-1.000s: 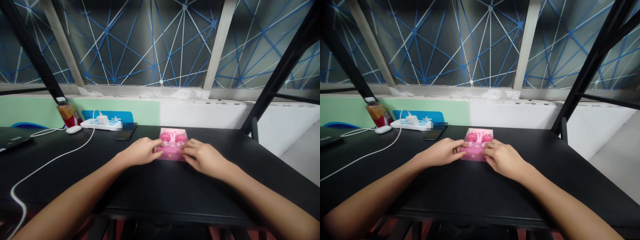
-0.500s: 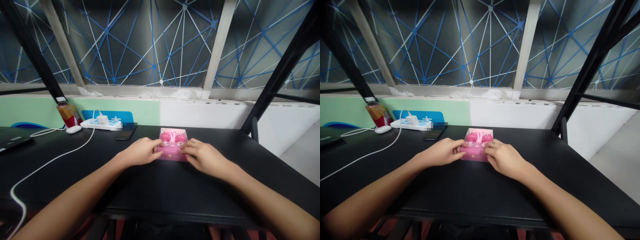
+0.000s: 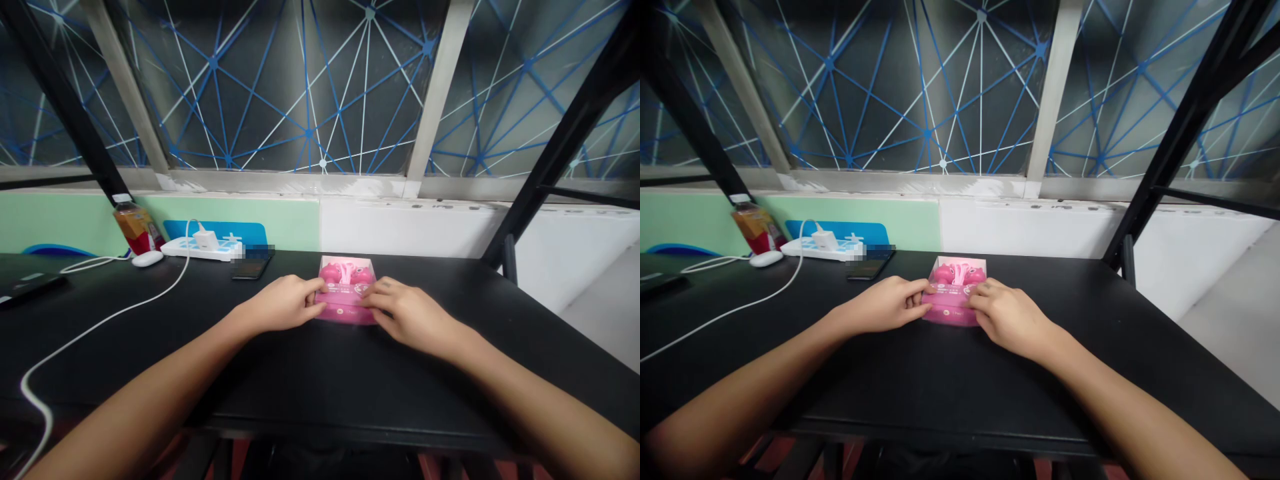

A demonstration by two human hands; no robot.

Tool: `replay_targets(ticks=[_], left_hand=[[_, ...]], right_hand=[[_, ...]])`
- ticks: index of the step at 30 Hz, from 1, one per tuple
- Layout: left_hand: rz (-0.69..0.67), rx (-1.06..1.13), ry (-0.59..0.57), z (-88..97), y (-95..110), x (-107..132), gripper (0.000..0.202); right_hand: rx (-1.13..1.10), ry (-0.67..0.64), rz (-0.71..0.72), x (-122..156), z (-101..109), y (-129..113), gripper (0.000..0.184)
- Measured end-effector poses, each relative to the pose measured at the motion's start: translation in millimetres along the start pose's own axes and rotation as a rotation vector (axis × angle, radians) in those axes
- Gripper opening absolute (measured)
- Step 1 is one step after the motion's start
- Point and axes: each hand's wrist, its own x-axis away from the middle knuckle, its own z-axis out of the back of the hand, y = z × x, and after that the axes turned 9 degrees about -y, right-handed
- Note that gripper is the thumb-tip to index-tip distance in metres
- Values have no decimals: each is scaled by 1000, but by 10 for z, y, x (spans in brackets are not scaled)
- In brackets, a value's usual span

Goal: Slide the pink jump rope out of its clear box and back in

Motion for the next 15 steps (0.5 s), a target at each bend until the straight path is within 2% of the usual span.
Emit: replay_targets(ticks=[15], left_hand=[[22,-20,-23,11,11,11,21]], right_hand=[[-6,12,-19,0,10,-33,23]])
